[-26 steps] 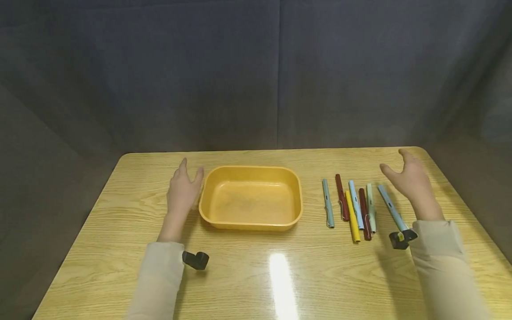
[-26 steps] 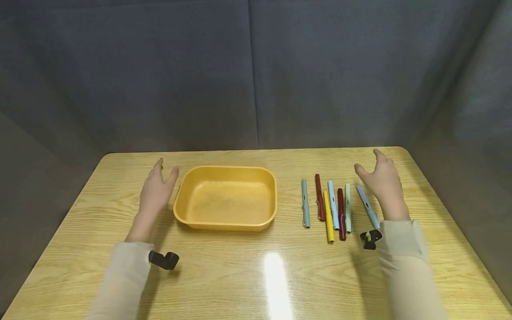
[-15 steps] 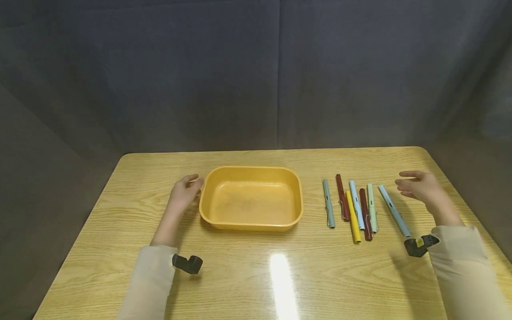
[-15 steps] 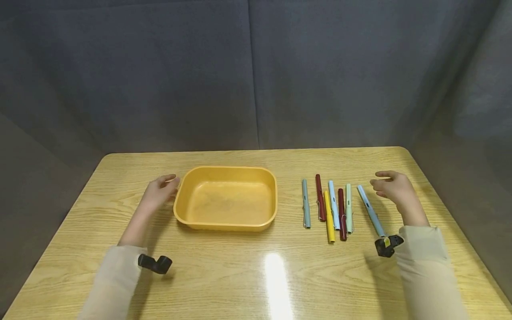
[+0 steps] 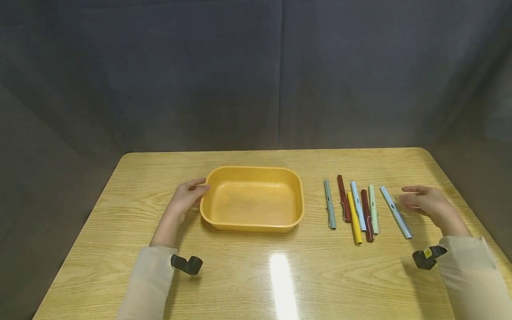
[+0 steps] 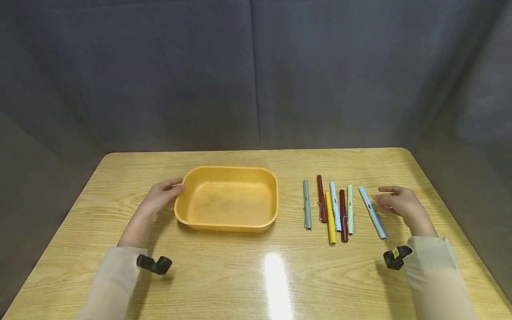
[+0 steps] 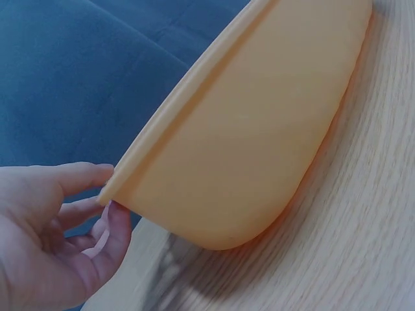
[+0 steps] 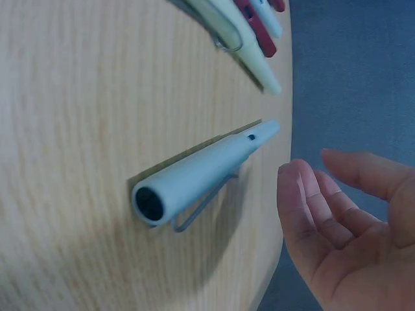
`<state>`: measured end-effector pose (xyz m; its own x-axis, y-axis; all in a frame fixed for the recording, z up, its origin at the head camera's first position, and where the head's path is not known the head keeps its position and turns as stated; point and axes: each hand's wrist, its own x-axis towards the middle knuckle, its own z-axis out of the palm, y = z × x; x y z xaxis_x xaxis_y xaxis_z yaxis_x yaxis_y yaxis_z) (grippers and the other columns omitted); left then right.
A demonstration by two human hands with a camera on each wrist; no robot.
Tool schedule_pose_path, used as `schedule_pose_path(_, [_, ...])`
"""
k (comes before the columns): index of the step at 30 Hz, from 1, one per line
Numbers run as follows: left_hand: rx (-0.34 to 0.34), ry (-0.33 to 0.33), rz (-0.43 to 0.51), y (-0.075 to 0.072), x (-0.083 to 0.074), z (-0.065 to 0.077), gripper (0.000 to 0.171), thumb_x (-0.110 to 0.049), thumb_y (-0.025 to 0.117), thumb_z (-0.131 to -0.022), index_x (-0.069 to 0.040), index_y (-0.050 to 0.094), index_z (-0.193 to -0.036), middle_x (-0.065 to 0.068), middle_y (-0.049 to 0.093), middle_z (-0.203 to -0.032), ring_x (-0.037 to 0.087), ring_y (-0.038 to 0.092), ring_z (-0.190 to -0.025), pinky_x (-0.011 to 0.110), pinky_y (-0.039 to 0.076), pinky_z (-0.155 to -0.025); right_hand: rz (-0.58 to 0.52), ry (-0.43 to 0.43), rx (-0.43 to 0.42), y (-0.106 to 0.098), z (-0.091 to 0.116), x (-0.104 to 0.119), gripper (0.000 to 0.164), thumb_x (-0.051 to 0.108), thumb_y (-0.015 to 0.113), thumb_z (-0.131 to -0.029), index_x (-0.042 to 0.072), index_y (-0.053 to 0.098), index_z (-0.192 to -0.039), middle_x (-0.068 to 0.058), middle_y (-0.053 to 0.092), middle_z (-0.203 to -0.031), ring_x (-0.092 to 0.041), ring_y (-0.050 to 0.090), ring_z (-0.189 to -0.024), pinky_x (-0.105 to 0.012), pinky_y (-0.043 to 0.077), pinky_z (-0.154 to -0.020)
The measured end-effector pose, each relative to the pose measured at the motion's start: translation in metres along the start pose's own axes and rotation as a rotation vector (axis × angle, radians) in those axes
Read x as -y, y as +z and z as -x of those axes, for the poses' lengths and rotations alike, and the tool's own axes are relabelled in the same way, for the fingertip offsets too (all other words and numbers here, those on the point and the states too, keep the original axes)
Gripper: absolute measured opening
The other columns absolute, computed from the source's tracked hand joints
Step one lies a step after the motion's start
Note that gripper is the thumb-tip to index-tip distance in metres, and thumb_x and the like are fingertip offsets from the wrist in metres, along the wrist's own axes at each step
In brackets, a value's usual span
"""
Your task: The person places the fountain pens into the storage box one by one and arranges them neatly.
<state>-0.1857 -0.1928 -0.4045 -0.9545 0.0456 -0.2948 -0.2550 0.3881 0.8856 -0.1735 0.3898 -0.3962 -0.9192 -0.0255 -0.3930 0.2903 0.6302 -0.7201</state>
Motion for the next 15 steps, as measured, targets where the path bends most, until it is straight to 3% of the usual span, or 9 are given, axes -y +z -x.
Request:
schedule_pose_path(5, [0.017, -0.001, 0.041, -0.001, 0.002, 0.000, 0.055, -0.024, 0.053, -0.098, -0.003, 0.035, -0.146, 0.024, 0.049, -0.139, 0.017, 0.066, -0.101, 0.030, 0.054, -0.094, -0.028, 0.007, 0.011, 0.002, -0.001, -0.006, 0.066, 0.024, 0.050, -0.099, -0.017, 0.023, -0.142, 0.025, 0.054, -0.091, 0.011, 0.058, -0.080, -0.015, 0.054, -0.075])
schedule_pose_path(9, [0.028, -0.029, 0.088, -0.001, 0.004, -0.002, 0.056, -0.021, 0.055, -0.096, -0.004, 0.036, -0.146, 0.021, 0.047, -0.139, 0.007, 0.064, -0.091, 0.022, 0.053, -0.088, -0.026, 0.020, 0.015, 0.002, 0.000, -0.009, 0.066, 0.025, 0.049, -0.099, -0.018, 0.023, -0.142, 0.024, 0.056, -0.089, 0.011, 0.058, -0.080, -0.015, 0.054, -0.075])
schedule_pose_path(15, [0.015, -0.103, 0.216, 0.002, 0.005, -0.005, 0.054, -0.013, 0.059, -0.094, -0.005, 0.041, -0.143, 0.007, 0.051, -0.125, -0.003, 0.058, -0.082, 0.009, 0.052, -0.075, -0.009, 0.040, 0.065, 0.000, 0.000, -0.012, 0.066, 0.027, 0.048, -0.100, -0.020, 0.024, -0.140, 0.022, 0.060, -0.087, 0.011, 0.058, -0.078, -0.014, 0.053, -0.074])
